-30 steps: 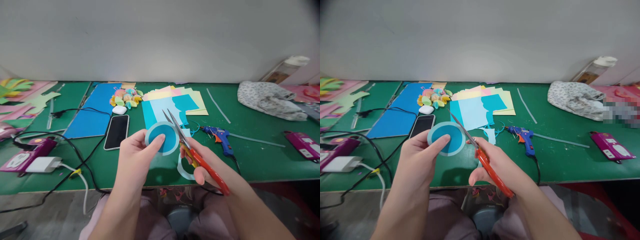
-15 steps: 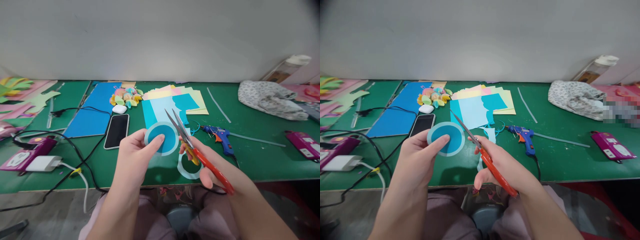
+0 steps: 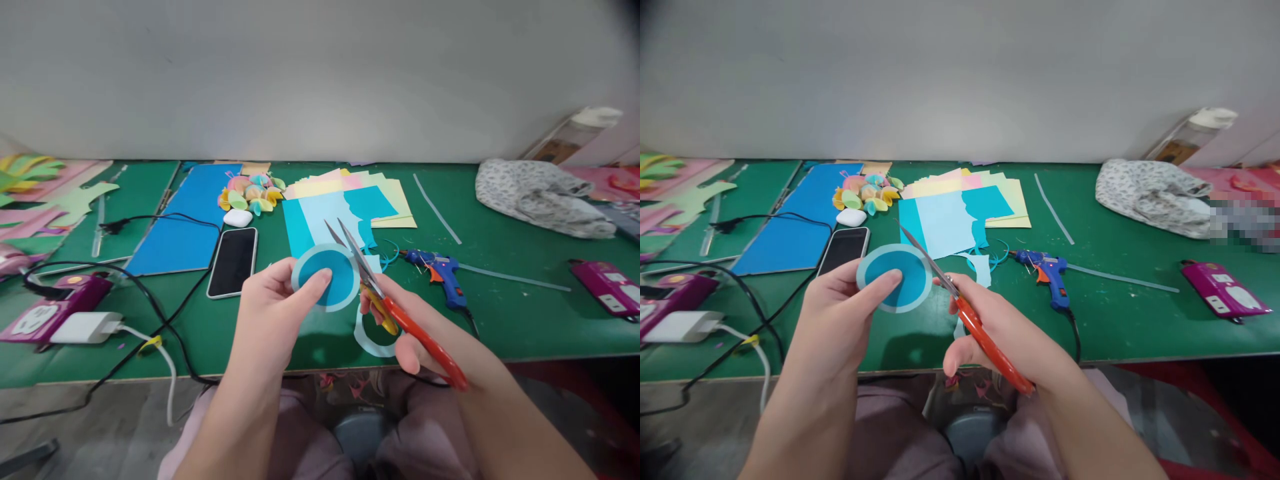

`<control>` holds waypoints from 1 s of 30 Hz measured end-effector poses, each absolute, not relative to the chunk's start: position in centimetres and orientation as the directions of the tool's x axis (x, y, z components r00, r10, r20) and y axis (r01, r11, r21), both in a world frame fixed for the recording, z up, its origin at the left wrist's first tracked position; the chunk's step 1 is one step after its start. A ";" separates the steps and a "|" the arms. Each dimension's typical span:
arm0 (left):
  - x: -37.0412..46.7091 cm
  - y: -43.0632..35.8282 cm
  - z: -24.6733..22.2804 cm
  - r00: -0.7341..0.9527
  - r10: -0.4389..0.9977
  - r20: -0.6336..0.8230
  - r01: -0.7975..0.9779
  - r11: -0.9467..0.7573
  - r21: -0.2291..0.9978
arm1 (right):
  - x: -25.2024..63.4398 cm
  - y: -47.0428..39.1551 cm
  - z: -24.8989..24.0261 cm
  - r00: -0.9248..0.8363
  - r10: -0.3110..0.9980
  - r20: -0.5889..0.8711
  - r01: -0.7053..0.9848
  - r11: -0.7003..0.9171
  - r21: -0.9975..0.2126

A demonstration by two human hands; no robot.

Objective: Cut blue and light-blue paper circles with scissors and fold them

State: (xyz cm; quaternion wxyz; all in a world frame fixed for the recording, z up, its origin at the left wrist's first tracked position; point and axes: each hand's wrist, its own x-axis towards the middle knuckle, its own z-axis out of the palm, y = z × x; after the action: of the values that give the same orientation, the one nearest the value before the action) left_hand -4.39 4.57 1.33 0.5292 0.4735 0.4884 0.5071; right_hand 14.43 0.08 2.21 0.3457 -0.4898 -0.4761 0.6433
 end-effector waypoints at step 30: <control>-5.2 4.9 1.2 0.116 0.982 -0.147 -0.040 0.153 0.987 | 16.2 0.4 0.3 -0.301 0.903 -0.308 0.115 -0.286 -0.951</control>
State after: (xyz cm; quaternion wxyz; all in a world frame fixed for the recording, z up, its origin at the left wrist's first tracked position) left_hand -5.25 4.93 1.24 0.5756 0.4759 0.4950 0.4441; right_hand 16.16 0.35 0.29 0.3142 -0.5009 -0.5080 0.6263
